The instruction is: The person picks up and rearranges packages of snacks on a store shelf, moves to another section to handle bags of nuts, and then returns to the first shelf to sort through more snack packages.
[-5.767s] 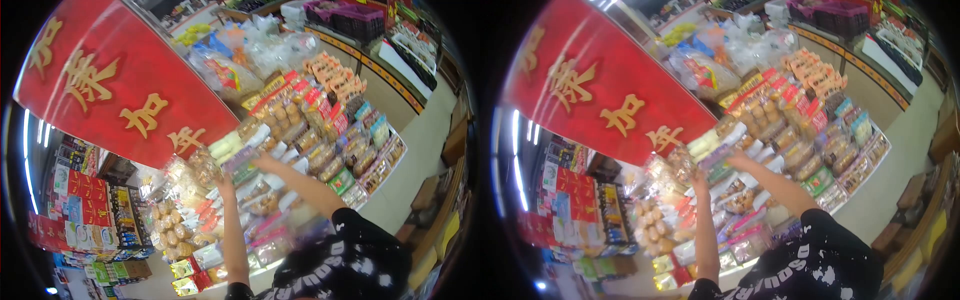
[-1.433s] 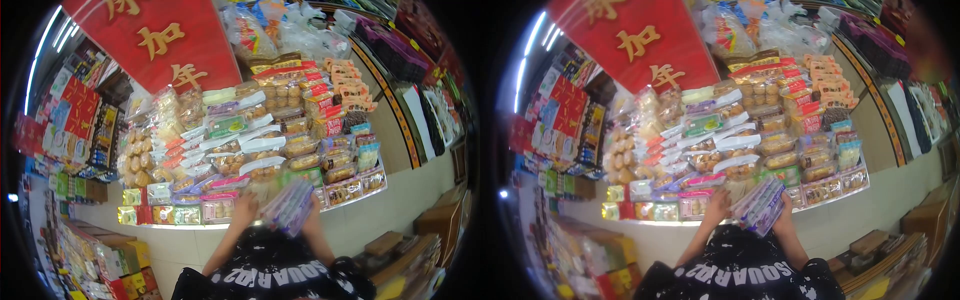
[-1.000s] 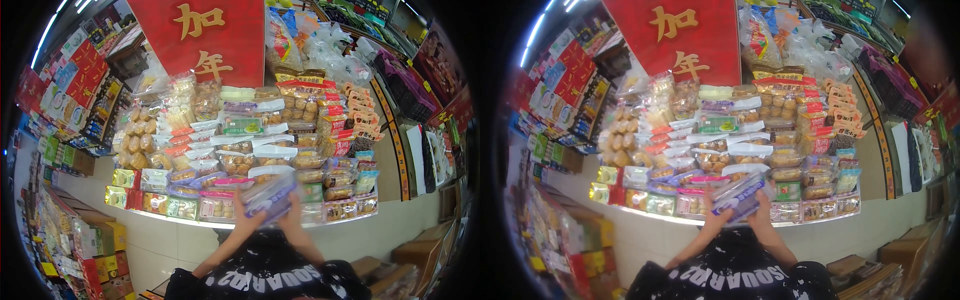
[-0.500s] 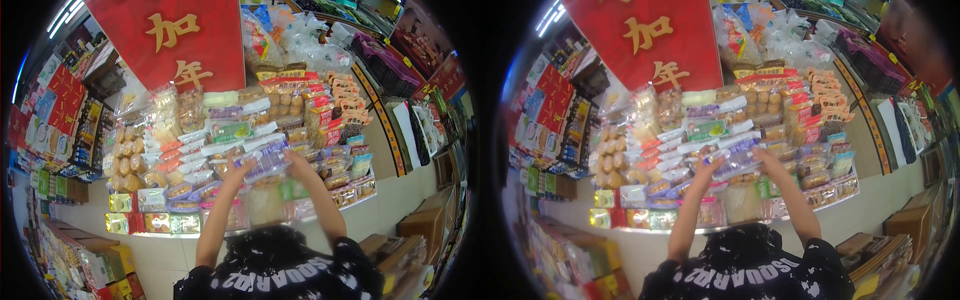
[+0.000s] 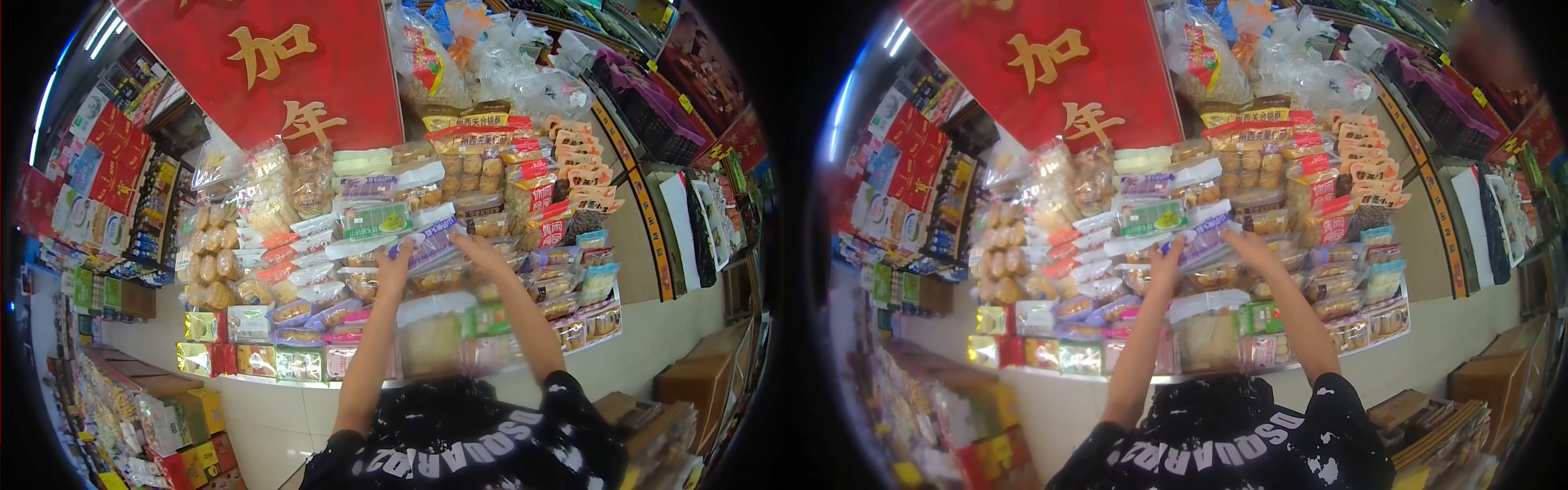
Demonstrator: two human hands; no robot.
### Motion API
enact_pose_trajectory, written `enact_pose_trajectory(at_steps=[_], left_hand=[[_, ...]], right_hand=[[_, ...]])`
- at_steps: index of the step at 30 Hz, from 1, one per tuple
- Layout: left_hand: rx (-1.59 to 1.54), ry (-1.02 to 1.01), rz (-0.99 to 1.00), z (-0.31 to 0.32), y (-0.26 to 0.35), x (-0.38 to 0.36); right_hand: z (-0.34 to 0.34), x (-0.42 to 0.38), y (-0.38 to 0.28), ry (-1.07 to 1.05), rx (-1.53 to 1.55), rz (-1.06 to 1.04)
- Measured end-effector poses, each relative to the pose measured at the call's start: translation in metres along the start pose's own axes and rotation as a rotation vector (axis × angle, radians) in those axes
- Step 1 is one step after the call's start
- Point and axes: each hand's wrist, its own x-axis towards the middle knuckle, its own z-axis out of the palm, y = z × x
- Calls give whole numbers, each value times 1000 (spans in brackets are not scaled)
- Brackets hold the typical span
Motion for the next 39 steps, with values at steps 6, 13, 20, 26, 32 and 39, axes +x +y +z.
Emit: enact_pose_trajectory(at_steps=[6,13,20,26,32,39], left_hand=[[139,92,73,5,8,-13],[-16,59,244,-11,-24,-10],[132,336,485,-57,25,14],[555,410,729,-80,28,44],[140,-36,325,-39,-4,-70],[395,-33,479,-15,-50,-67]], right_hand=[[3,-1,3,190,33,-78],[9,-21,-20,375,-193,-237],[38,9,-100,527,-281,-747],[79,95,-129,66,-741,-262],[82,113,-128,-103,-227,46],[93,138,-102,-91,120,240]])
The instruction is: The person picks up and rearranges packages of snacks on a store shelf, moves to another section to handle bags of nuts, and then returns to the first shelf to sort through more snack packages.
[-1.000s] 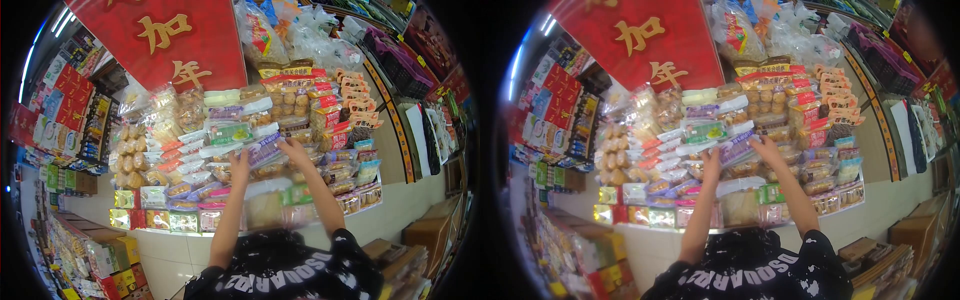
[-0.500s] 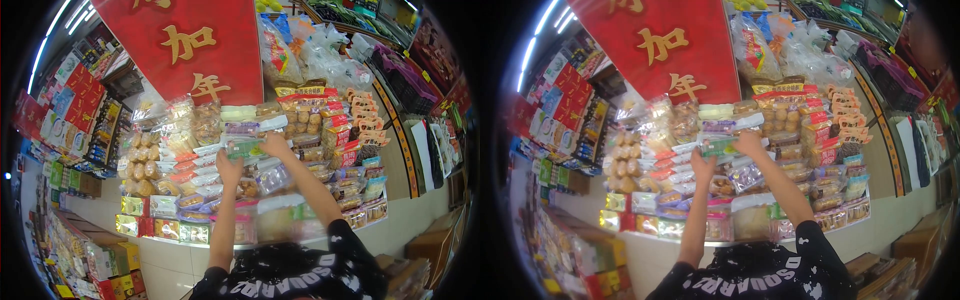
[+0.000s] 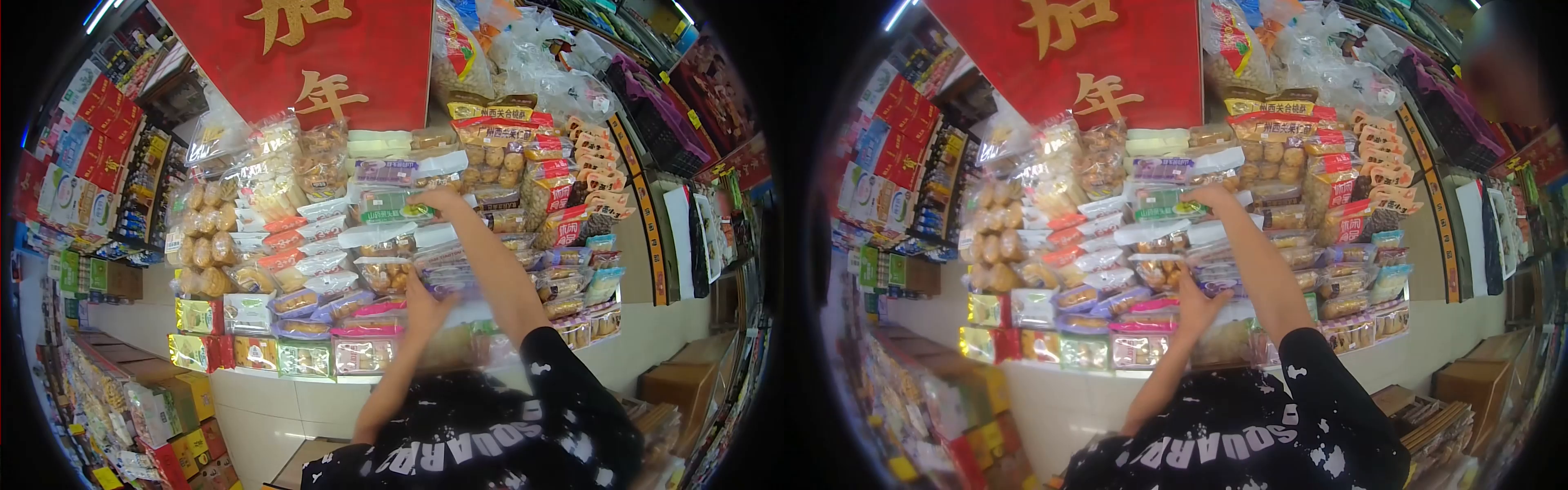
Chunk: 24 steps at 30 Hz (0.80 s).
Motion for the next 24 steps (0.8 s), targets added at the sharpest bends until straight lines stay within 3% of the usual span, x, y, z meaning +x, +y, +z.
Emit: enact_pose_trajectory(at_steps=[5,7,10,14,16,18,20,22,24], left_hand=[[-16,50,-41,-3,2,7],[-27,-56,-166,-5,2,17],[10,-112,-302,-4,4,29],[11,-82,-337,7,5,35],[-129,-77,-398,7,12,38],[-103,-26,-331,14,8,41],[-82,19,-276,23,2,45],[-374,80,-233,31,-5,47],[-346,88,-211,24,4,49]], right_hand=[[1,12,1,-48,32,47],[4,13,1,-103,62,31],[13,-5,-7,-72,48,2],[25,-9,-4,-32,43,-88],[29,-9,-3,-4,34,-119],[36,-22,-7,-54,224,-247],[42,-31,-10,-7,162,-288],[52,-40,-6,46,101,-319],[59,-37,-5,143,124,-513]])
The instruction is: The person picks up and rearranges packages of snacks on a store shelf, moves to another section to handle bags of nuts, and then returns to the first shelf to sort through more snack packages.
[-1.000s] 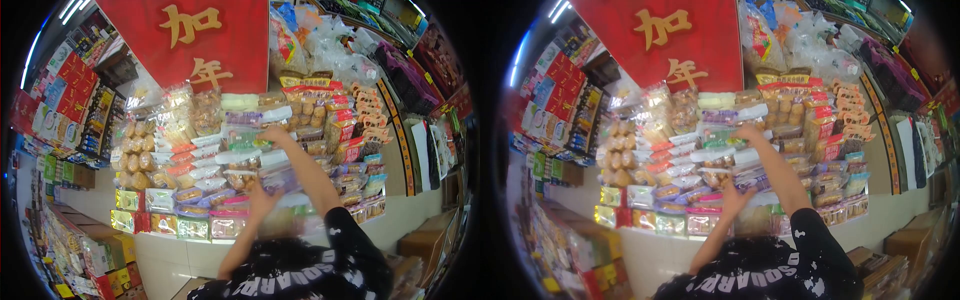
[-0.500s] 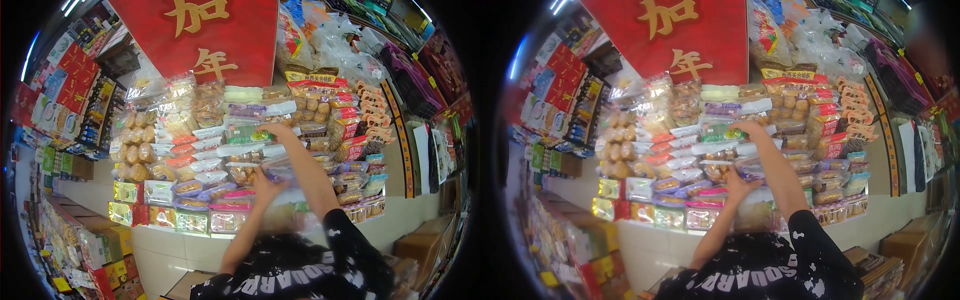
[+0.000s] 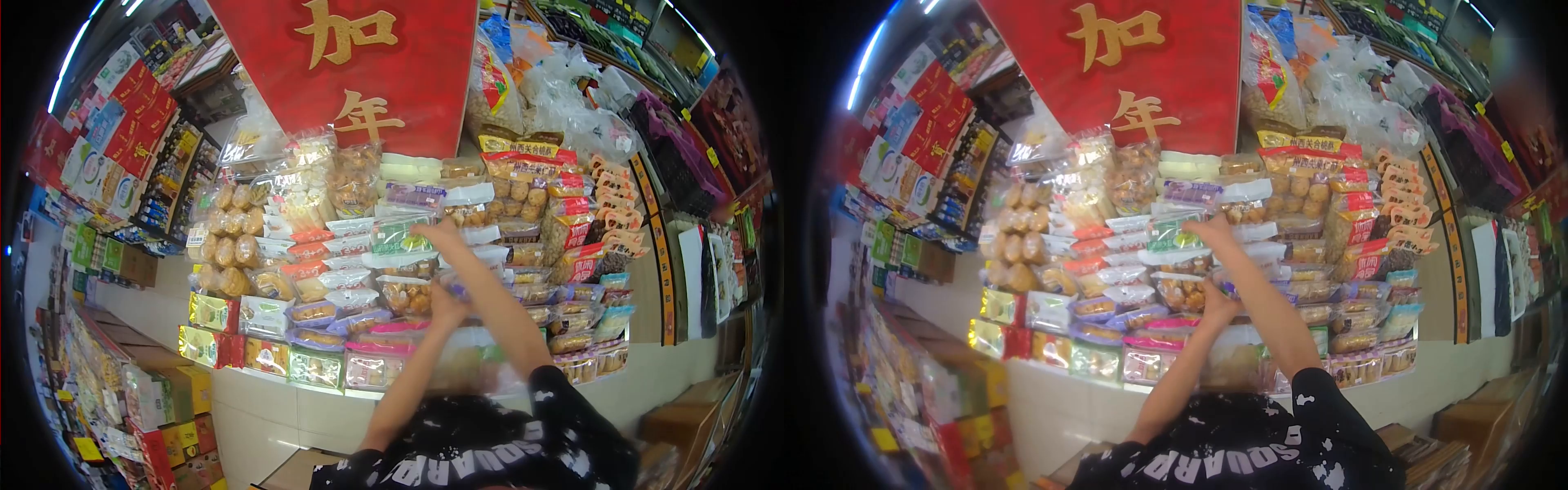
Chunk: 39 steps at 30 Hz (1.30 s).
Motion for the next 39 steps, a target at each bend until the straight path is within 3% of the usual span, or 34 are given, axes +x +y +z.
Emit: enact_pose_trajectory(at_steps=[5,7,9,11,13,14,19,21,22,24,25,27,29,31,33,34,36,39], left_hand=[[160,39,95,-6,-2,2],[172,-26,-14,-11,14,-2],[140,-46,-32,-10,15,-2],[119,-75,-43,-15,15,1],[49,-195,-125,-17,15,2],[96,-56,-18,-9,5,-1],[173,-69,-84,-1,-16,6],[187,-77,-75,-1,-20,5],[183,-89,-85,0,-23,4],[158,-108,-142,-8,-7,4],[145,-124,-159,-7,-5,7],[221,-161,-310,-4,-10,11],[158,-184,-288,-5,-20,15],[116,-223,-262,-2,-32,18],[131,-196,-200,4,-42,22],[106,-199,-179,6,-46,22],[120,-227,-176,3,-39,19],[127,-229,-126,-3,-34,20]], right_hand=[[-14,7,-23,-123,300,111],[-24,11,-50,-195,536,366],[-27,38,-48,-261,586,308],[-24,57,-61,-206,498,416],[-26,92,-40,-261,428,373],[-24,103,-37,-245,325,421],[-14,122,-44,-155,137,501],[-17,125,-42,-41,-150,139],[-28,125,-39,-33,-155,152],[-46,69,-83,78,-183,26],[-59,55,-69,86,-200,45],[-103,8,-24,96,-25,-198],[-148,-49,20,209,-273,-179],[-187,-96,75,379,-149,-137],[-200,-133,96,121,-52,-115],[-197,-144,103,140,-43,-111],[-172,-167,99,195,13,248],[-152,-171,82,177,226,285]])
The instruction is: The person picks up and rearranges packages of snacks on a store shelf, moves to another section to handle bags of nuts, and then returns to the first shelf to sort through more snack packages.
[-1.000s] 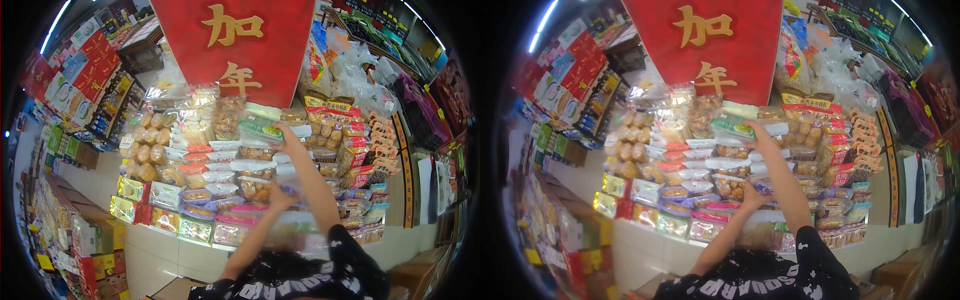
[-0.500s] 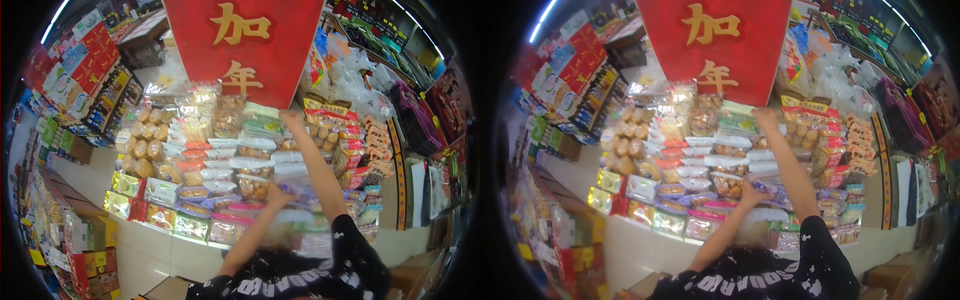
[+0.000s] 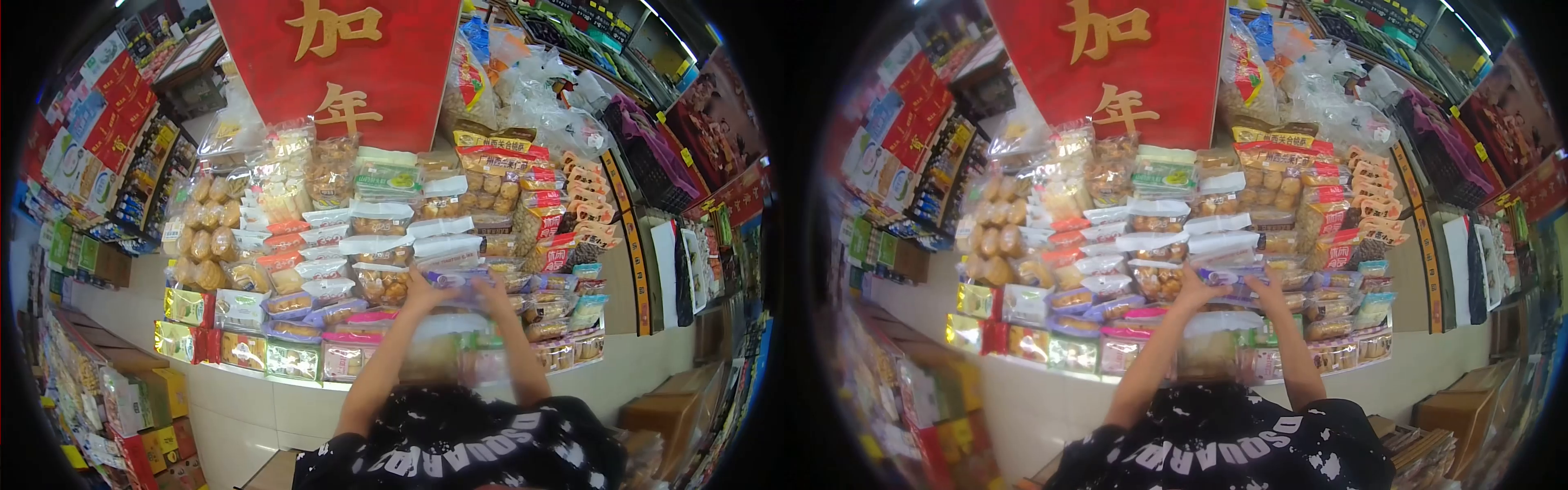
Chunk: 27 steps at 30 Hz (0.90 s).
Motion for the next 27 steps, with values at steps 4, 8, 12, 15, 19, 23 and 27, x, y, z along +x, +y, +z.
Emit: enact_pose_trajectory(at_steps=[4,8,12,15,19,23,27], left_hand=[[-372,-175,-37,-31,43,-24],[-587,-254,-147,-39,53,-35],[-579,-230,-99,-35,55,-36],[-419,-193,-139,-38,98,-55],[-529,-293,-102,-42,129,-43],[-535,-389,-77,-50,151,10],[-465,-333,-319,-53,160,55]], right_hand=[[8,0,-1,-58,-47,2],[-1,34,37,100,-390,-392],[5,4,-4,-109,21,-189],[1,-14,-26,-158,128,-177],[-1,-15,-64,-165,165,-239],[8,33,-108,-79,-109,-297],[23,105,-132,-220,-243,-81]])
